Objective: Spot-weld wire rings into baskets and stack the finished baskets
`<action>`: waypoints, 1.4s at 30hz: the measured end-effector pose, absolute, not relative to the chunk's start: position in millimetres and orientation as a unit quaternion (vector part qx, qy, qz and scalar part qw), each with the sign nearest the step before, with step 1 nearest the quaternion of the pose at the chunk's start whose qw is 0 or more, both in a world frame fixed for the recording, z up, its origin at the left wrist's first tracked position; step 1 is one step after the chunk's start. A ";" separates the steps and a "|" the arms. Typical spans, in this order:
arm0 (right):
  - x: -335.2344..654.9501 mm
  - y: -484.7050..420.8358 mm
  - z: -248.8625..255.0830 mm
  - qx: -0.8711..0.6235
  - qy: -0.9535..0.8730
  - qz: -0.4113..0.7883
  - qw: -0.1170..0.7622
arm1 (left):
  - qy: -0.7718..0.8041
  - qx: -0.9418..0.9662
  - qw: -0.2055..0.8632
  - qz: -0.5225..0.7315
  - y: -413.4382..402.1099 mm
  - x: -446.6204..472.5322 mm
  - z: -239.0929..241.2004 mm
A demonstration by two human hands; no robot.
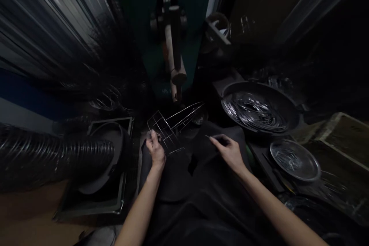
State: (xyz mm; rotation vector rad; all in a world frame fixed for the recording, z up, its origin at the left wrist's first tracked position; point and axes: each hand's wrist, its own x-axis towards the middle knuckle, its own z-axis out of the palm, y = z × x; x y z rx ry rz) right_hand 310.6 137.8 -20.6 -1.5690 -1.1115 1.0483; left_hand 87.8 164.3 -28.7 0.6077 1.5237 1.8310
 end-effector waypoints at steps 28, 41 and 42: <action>216.9 234.0 28.5 -0.473 -0.120 0.663 0.568 | 0.638 0.328 0.247 0.652 184.0 46.9 -44.7; 210.1 237.8 33.4 -0.484 -0.109 0.658 0.566 | 0.643 0.319 0.262 0.644 187.6 49.2 -46.3; 209.8 238.8 34.9 -0.487 -0.105 0.659 0.564 | 0.646 0.316 0.264 0.643 188.0 49.1 -45.3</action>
